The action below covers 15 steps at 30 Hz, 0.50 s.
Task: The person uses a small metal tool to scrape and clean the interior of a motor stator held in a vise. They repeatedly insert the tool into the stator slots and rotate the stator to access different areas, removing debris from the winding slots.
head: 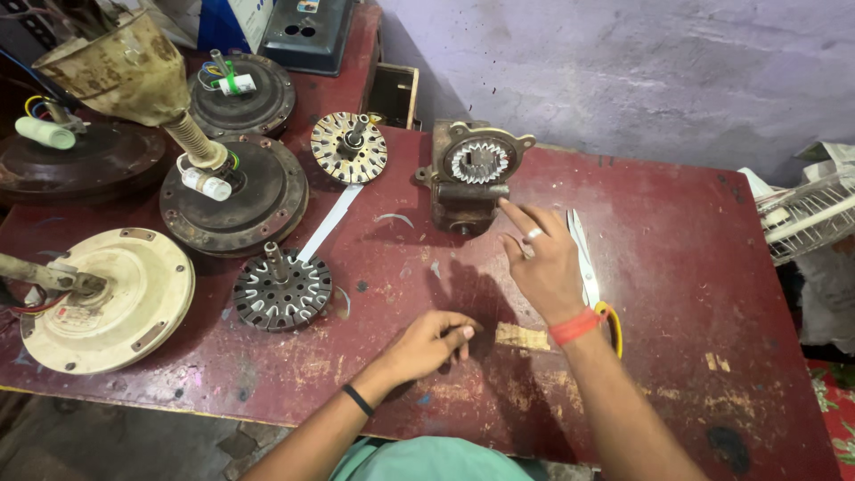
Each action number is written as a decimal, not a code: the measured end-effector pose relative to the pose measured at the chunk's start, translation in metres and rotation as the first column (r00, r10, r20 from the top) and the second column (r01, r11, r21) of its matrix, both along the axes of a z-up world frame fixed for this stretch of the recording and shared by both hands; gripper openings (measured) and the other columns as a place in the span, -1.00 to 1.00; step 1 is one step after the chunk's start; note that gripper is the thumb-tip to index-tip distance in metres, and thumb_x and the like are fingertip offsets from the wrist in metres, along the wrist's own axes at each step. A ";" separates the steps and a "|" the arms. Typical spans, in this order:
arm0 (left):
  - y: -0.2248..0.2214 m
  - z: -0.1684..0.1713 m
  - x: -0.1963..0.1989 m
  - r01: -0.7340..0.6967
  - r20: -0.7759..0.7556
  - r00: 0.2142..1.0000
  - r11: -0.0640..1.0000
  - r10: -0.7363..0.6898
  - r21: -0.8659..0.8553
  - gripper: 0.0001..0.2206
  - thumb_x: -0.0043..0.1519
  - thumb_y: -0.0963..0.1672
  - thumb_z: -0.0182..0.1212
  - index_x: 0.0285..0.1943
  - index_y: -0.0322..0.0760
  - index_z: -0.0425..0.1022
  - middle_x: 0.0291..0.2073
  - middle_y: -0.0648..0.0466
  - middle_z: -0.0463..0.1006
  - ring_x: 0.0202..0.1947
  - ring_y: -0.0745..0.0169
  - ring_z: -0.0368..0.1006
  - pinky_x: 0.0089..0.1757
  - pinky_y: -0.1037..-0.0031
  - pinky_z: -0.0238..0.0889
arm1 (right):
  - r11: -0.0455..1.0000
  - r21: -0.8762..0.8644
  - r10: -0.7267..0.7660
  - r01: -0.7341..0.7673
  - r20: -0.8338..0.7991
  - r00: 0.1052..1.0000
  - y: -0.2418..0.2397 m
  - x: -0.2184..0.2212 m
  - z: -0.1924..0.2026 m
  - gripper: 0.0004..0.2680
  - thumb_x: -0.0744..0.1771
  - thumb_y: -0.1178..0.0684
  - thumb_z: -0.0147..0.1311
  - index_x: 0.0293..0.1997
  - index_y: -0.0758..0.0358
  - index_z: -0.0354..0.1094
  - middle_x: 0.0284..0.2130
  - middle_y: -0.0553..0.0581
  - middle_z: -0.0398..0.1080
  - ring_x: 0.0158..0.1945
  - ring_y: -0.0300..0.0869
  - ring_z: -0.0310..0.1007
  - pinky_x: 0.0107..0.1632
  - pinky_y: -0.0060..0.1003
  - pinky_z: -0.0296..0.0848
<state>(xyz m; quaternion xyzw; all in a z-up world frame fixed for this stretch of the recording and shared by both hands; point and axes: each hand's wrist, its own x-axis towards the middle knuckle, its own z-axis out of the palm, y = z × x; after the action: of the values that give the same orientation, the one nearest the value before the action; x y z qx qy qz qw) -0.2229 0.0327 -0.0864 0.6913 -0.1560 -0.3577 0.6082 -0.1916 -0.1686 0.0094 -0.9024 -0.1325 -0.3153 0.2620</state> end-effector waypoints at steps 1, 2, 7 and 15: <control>0.002 0.005 -0.003 0.023 -0.008 1.000 0.999 -0.023 0.030 -0.71 0.35 -0.13 0.07 0.16 -0.39 0.54 -0.47 0.12 0.57 -0.52 0.43 0.43 -0.46 0.53 0.33 | 0.995 -0.098 0.031 -0.028 0.030 0.999 0.002 0.006 0.005 -0.62 0.21 0.25 0.28 0.16 0.24 0.48 -0.06 0.18 0.47 -0.10 0.05 0.46 -0.07 -0.12 0.49; 0.004 0.010 -0.004 0.046 -0.017 0.999 0.997 -0.045 0.060 -0.71 0.34 -0.13 0.09 0.17 -0.38 0.53 -0.47 0.11 0.56 -0.53 0.40 0.43 -0.46 0.51 0.34 | 0.993 -0.108 0.055 -0.053 0.016 0.998 0.004 0.012 0.009 -0.66 0.23 0.24 0.28 0.13 0.23 0.50 -0.07 0.18 0.48 -0.11 0.04 0.46 -0.09 -0.13 0.49; 0.010 0.044 0.006 0.005 0.333 0.942 0.993 -0.045 0.122 -0.65 0.23 -0.07 0.27 0.16 -0.31 0.57 -0.35 0.06 0.68 -0.44 0.38 0.50 -0.34 0.48 0.39 | 0.987 -0.151 0.059 -0.060 -0.006 0.998 -0.003 0.032 0.014 -0.87 0.26 0.17 0.31 -0.15 0.21 0.54 -0.17 0.09 0.53 -0.09 0.01 0.48 -0.06 -0.14 0.49; -0.021 0.096 0.075 -0.319 0.551 0.793 0.948 0.262 0.008 -0.47 0.05 0.01 0.42 0.15 -0.33 0.51 -0.27 -0.02 0.67 -0.36 0.24 0.58 -0.26 0.37 0.44 | 0.999 -0.037 0.020 -0.034 -0.331 0.943 -0.008 0.043 0.016 -0.86 0.24 0.21 0.26 -0.17 0.24 0.56 -0.23 0.14 0.57 -0.26 -0.06 0.55 -0.18 -0.19 0.51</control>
<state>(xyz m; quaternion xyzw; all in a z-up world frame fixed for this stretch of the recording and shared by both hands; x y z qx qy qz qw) -0.1478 0.0120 0.0096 0.8091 -0.1955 -0.0569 0.5512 -0.1488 -0.1769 0.0259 -0.9459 -0.1059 -0.1532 0.2657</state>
